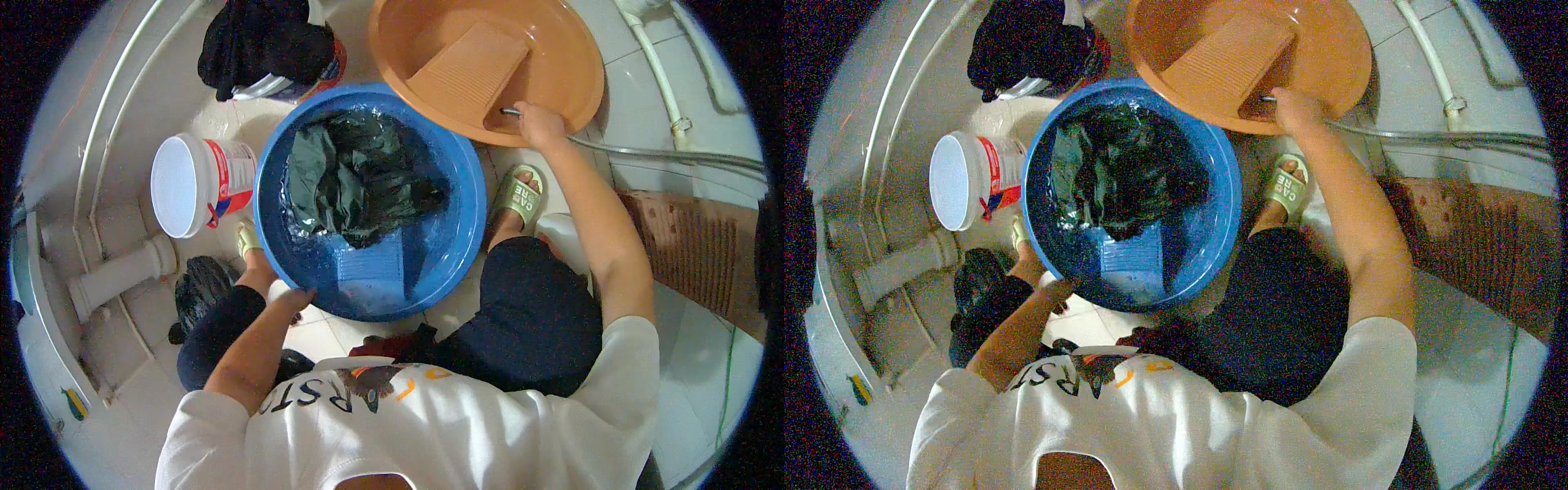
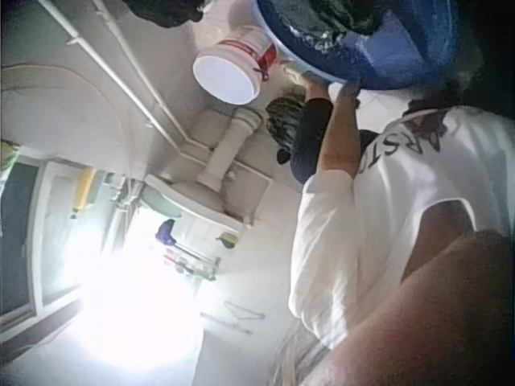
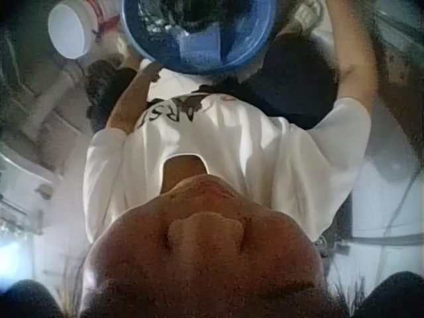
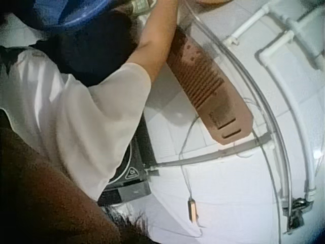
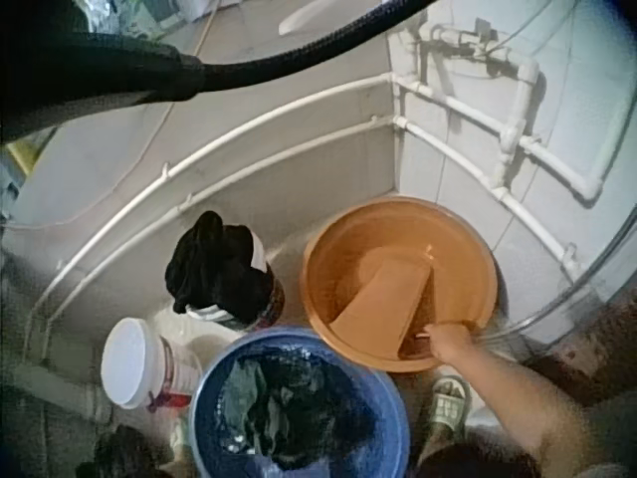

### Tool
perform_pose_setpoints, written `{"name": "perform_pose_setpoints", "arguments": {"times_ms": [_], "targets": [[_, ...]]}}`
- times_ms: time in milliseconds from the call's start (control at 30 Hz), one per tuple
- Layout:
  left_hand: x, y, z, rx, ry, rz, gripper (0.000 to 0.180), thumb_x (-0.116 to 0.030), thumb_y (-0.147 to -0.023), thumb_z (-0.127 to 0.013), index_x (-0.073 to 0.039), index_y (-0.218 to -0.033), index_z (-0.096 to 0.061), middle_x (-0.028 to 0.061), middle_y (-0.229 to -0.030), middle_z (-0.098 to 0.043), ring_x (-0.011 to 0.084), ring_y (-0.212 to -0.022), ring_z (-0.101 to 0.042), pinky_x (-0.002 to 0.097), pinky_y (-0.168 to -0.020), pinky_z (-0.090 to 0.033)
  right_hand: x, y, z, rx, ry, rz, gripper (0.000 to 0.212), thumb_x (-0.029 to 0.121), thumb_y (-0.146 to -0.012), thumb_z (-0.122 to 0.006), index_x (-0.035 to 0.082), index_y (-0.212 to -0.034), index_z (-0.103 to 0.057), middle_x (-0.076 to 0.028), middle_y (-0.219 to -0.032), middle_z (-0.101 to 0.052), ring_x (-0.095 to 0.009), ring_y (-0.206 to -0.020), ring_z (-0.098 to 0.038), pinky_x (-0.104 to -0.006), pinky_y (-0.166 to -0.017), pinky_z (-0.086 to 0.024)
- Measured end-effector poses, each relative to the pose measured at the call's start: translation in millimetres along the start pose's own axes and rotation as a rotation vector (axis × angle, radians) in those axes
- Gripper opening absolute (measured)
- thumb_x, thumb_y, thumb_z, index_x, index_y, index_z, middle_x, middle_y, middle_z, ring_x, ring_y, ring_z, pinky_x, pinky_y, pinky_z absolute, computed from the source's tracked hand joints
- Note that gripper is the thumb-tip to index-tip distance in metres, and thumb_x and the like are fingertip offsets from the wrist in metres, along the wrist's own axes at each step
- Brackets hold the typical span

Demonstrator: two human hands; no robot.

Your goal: The person hand-washes dark clothes in a blue basin, then transfers them to a brown basin for rinsing. They use a shower hose to add water and repeatedly agitate, squeeze, and wring the garments before moving them between containers.

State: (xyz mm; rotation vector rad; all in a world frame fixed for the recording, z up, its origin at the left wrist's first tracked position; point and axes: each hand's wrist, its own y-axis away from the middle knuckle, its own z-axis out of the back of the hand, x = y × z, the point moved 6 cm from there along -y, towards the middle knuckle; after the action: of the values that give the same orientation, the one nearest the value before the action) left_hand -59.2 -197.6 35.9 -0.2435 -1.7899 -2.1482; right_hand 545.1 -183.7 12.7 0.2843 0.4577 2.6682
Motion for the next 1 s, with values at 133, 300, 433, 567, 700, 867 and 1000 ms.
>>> {"name": "perform_pose_setpoints", "arguments": {"times_ms": [133, 300, 433, 567, 700, 867, 1000], "targets": [[-61, 1, 38, -0.419, -0.683, -0.477, 0.043, -0.044, -0.082, -0.046, -0.007, -0.101, -0.058, 0.0144, -0.083, -0.063, 0.0272, -0.082, -0.061, 0.0398, -0.068, -0.049, 13, 5, -7, -0.008, 0.077, 0.064, 0.027, 0.017, -0.084, -0.042, 0.017, -0.106, -0.057, -0.015, -0.090, -0.061, -0.030, -0.079, -0.059, -0.0414, -0.067, -0.047], [-201, 153, 76, -1.109, -0.257, -1.337, 0.048, -0.041, -0.070, -0.065, -0.014, -0.107, -0.055, 0.0167, -0.116, -0.048, 0.0371, -0.108, -0.045, 0.0465, -0.087, -0.040, 8, 10, -10, -0.130, 0.089, 0.049, 0.029, 0.019, -0.084, -0.041, 0.021, -0.108, -0.057, -0.015, -0.085, -0.061, -0.032, -0.072, -0.059, -0.0433, -0.063, -0.047], [-240, 107, 101, -1.163, -0.487, -0.789, 0.087, -0.061, -0.059, -0.065, -0.032, -0.134, -0.029, 0.0131, -0.144, -0.007, 0.0439, -0.130, -0.003, 0.0715, -0.090, -0.014, 5, 9, -13, -0.122, 0.074, 0.019, 0.031, 0.019, -0.083, -0.042, 0.022, -0.110, -0.057, -0.014, -0.085, -0.062, -0.031, -0.074, -0.061, -0.0445, -0.062, -0.048], [-206, 26, 108, -0.828, -0.337, -0.546, 0.081, -0.065, -0.069, -0.053, -0.025, -0.135, -0.029, 0.0092, -0.144, -0.012, 0.0375, -0.131, -0.008, 0.0659, -0.096, -0.014, -2, 14, -17, -0.120, 0.066, 0.018, 0.033, 0.022, -0.084, -0.041, 0.024, -0.113, -0.055, -0.013, -0.086, -0.063, -0.030, -0.074, -0.062, -0.0449, -0.062, -0.049], [-158, -60, 86, -0.596, -0.231, -0.477, 0.082, -0.064, -0.075, -0.046, -0.010, -0.134, -0.029, 0.0109, -0.143, -0.015, 0.0315, -0.132, -0.014, 0.0539, -0.101, -0.021, -18, 18, -13, -0.053, 0.036, -0.107, 0.030, 0.022, -0.085, -0.043, 0.023, -0.112, -0.056, -0.011, -0.093, -0.061, -0.031, -0.082, -0.058, -0.0402, -0.073, -0.046], [-137, -131, 83, -0.395, -0.258, -0.321, 0.087, -0.070, -0.074, -0.037, -0.002, -0.128, -0.037, 0.0182, -0.136, -0.030, 0.0339, -0.128, -0.022, 0.0431, -0.102, -0.026, -14, 25, -6, -0.070, 0.096, -0.148, 0.029, 0.024, -0.085, -0.043, 0.023, -0.111, -0.057, -0.010, -0.095, -0.060, -0.031, -0.085, -0.057, -0.0401, -0.074, -0.046], [-129, -167, 78, -0.479, -0.224, -0.253, 0.082, -0.064, -0.073, -0.042, -0.002, -0.126, -0.039, 0.0189, -0.131, -0.038, 0.0356, -0.123, -0.032, 0.0438, -0.102, -0.024, -27, 22, -16, -0.113, 0.028, -0.040, 0.031, 0.024, -0.085, -0.042, 0.025, -0.113, -0.054, -0.014, -0.094, -0.062, -0.033, -0.078, -0.060, -0.0447, -0.069, -0.048]]}}
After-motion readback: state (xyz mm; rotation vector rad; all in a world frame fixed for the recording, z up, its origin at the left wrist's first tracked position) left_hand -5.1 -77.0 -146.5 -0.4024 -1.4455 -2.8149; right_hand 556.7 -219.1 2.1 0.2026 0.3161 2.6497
